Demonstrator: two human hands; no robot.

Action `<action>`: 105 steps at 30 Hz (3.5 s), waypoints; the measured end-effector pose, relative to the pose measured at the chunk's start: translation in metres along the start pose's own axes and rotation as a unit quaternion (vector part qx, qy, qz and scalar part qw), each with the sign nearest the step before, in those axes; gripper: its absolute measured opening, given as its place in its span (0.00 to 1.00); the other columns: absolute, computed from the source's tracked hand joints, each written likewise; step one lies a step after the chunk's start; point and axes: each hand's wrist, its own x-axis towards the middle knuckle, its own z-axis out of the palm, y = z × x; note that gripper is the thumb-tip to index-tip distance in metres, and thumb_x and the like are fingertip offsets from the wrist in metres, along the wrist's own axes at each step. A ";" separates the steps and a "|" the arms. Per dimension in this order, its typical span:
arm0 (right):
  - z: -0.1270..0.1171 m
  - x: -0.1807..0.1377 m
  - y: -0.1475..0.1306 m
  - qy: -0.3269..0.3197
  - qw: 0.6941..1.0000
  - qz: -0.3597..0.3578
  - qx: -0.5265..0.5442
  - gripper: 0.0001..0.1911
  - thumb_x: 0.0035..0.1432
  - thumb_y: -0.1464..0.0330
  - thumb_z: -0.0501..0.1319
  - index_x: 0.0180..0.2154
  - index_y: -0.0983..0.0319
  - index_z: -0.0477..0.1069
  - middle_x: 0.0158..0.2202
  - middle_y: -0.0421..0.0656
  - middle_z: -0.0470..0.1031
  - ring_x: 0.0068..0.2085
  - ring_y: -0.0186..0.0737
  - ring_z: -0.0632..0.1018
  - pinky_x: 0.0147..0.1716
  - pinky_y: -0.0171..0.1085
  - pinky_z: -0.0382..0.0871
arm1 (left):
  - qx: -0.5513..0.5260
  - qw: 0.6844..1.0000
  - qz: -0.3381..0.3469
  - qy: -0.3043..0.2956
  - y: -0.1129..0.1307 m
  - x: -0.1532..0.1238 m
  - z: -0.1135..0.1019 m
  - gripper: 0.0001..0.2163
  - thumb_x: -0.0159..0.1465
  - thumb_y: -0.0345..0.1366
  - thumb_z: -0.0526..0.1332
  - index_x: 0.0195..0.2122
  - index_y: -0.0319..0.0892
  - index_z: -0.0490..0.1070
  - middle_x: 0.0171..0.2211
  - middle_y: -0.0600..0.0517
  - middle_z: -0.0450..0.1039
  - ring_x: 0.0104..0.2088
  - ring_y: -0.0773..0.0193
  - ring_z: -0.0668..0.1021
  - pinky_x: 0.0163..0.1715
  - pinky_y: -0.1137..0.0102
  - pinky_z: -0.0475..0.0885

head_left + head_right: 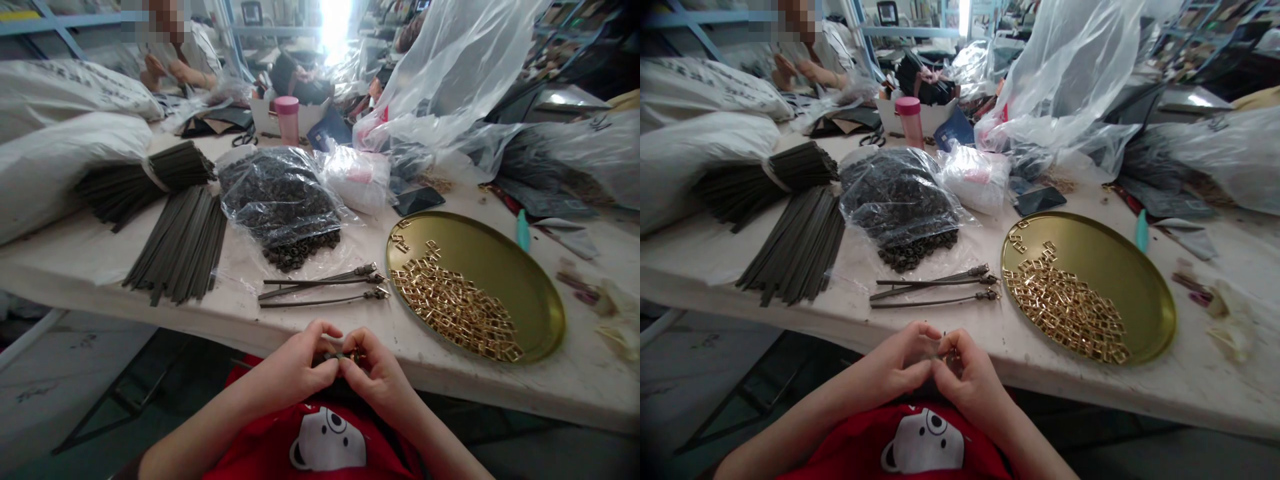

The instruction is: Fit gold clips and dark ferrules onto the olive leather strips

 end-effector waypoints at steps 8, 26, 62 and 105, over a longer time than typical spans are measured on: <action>0.007 -0.006 0.000 0.033 0.992 -0.004 0.119 0.09 0.54 0.62 0.57 0.32 0.59 0.59 0.19 0.31 0.57 0.19 0.27 0.58 0.19 0.29 0.52 | 0.029 0.999 -0.039 -0.013 0.000 0.000 0.001 0.05 0.57 0.36 0.53 0.28 0.42 0.59 0.20 0.59 0.63 0.21 0.70 0.67 0.19 0.77 0.59; -0.018 0.001 -0.013 -0.050 0.962 -0.122 -0.237 0.08 0.47 0.76 0.56 0.32 0.59 0.64 0.26 0.38 0.68 0.27 0.34 0.68 0.26 0.33 0.60 | -0.193 0.971 -0.110 -0.082 -0.009 0.004 -0.003 0.07 0.58 0.37 0.53 0.27 0.40 0.59 0.25 0.54 0.69 0.20 0.72 0.69 0.22 0.76 0.60; -0.004 -0.014 -0.006 0.009 0.988 -0.050 -0.146 0.03 0.56 0.72 0.51 0.31 0.59 0.60 0.24 0.36 0.67 0.24 0.32 0.66 0.24 0.32 0.58 | -0.135 0.986 -0.082 -0.050 -0.013 0.002 0.000 0.10 0.56 0.39 0.59 0.31 0.36 0.70 0.26 0.52 0.73 0.21 0.71 0.69 0.22 0.75 0.63; -0.013 -0.012 0.003 -0.060 0.927 -0.201 -0.311 0.09 0.57 0.72 0.48 0.41 0.61 0.60 0.32 0.43 0.72 0.32 0.38 0.72 0.31 0.36 0.66 | 0.092 0.980 -0.060 -0.164 0.003 -0.001 -0.007 0.12 0.61 0.37 0.49 0.25 0.40 0.65 0.20 0.56 0.65 0.20 0.71 0.67 0.21 0.77 0.61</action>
